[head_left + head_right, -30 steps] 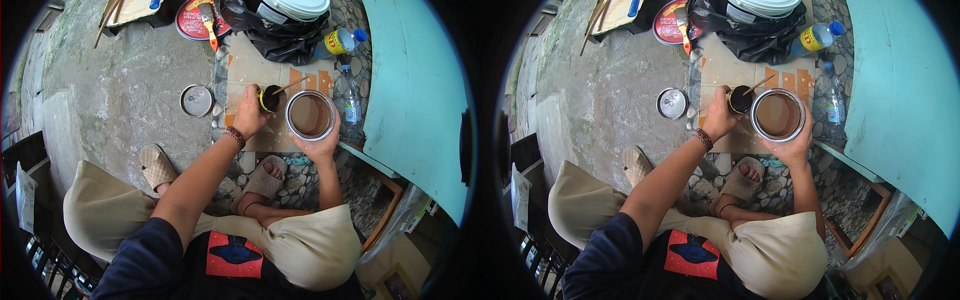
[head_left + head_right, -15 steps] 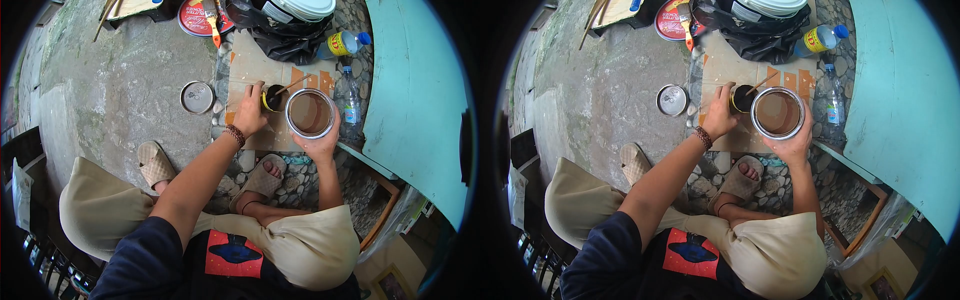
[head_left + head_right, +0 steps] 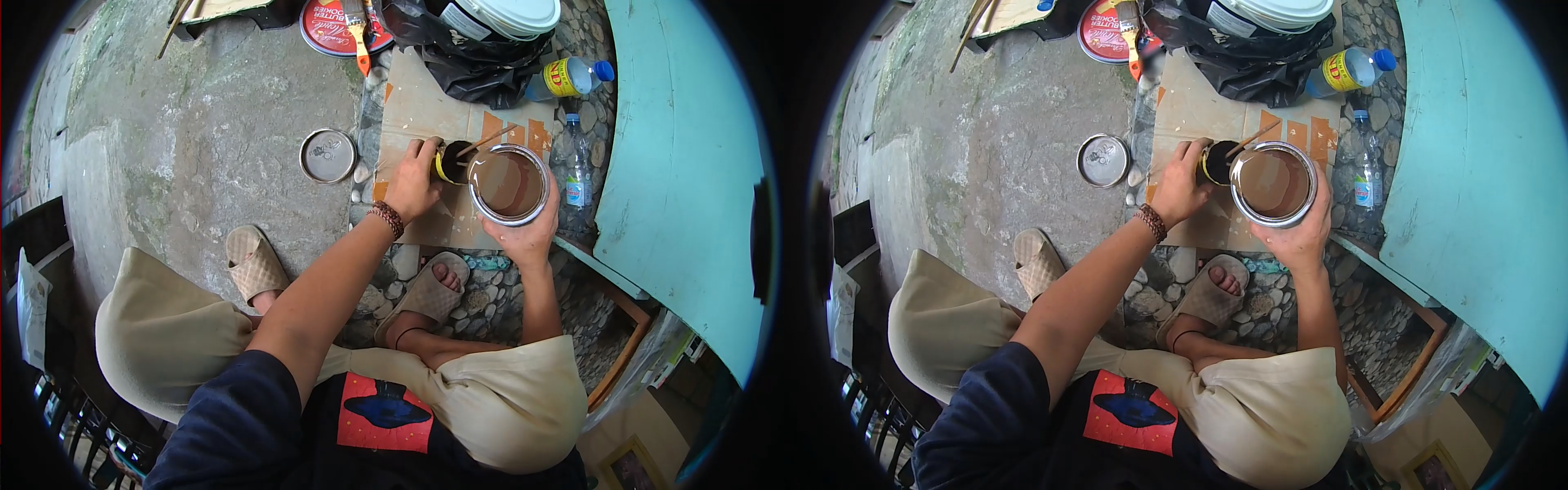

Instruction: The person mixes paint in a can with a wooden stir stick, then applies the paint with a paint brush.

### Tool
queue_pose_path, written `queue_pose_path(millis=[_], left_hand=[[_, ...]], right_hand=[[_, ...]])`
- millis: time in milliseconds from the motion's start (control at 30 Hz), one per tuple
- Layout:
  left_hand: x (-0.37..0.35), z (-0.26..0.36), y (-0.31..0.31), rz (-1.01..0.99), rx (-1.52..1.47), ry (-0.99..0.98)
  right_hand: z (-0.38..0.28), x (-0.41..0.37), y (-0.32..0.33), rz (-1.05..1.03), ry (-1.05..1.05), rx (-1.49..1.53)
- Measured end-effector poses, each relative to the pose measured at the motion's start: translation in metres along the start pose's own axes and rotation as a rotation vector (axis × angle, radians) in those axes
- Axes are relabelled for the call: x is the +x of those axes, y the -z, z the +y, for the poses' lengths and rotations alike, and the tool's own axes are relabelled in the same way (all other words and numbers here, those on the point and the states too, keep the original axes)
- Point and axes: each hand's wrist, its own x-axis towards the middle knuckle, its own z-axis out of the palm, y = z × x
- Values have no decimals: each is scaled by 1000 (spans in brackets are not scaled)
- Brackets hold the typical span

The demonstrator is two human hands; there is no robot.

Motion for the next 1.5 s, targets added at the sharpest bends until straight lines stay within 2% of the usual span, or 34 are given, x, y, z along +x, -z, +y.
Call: queue_pose_path(millis=[167,1500], left_hand=[[0,-3,-2,-1,-17,3],[-3,-7,-4,14,-50,-9]], right_hand=[[-8,7,3,-26,56,-102],[-18,7,5,-50,71,-163]])
